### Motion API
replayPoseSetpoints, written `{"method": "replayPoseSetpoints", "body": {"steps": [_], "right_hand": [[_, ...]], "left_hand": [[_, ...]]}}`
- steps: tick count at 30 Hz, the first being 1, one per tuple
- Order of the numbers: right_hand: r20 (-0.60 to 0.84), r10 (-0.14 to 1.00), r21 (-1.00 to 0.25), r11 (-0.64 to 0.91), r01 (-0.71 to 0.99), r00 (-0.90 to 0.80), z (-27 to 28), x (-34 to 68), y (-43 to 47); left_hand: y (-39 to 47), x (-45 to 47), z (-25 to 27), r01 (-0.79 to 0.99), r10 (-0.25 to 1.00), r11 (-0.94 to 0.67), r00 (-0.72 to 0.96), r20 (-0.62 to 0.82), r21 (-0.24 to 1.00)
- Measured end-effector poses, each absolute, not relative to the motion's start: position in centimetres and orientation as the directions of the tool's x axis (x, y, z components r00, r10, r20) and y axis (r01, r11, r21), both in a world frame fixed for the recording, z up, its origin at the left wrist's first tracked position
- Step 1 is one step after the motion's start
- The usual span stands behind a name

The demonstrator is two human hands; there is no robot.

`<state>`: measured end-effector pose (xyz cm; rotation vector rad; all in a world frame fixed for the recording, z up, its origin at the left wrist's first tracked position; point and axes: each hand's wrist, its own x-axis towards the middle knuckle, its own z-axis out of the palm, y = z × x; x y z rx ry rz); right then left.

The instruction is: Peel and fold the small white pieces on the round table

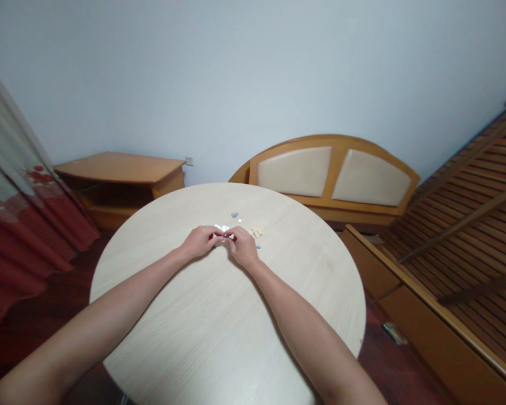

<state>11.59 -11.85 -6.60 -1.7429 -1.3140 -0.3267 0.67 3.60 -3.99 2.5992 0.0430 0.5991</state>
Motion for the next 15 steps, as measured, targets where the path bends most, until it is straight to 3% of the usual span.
{"method": "replayPoseSetpoints", "body": {"steps": [9, 15], "right_hand": [[0.638, 0.678, -0.463, -0.042, 0.885, 0.366, -6.6, 12.2, -12.1], [0.597, 0.705, -0.463, -0.086, 0.882, 0.382, -6.9, 12.8, -12.0]], "left_hand": [[2.9, 0.7, -4.1, -0.016, 0.219, -0.883, 0.870, 0.441, 0.469], [2.8, 0.9, -4.3, -0.035, 0.207, -0.888, 0.860, 0.466, 0.458]]}}
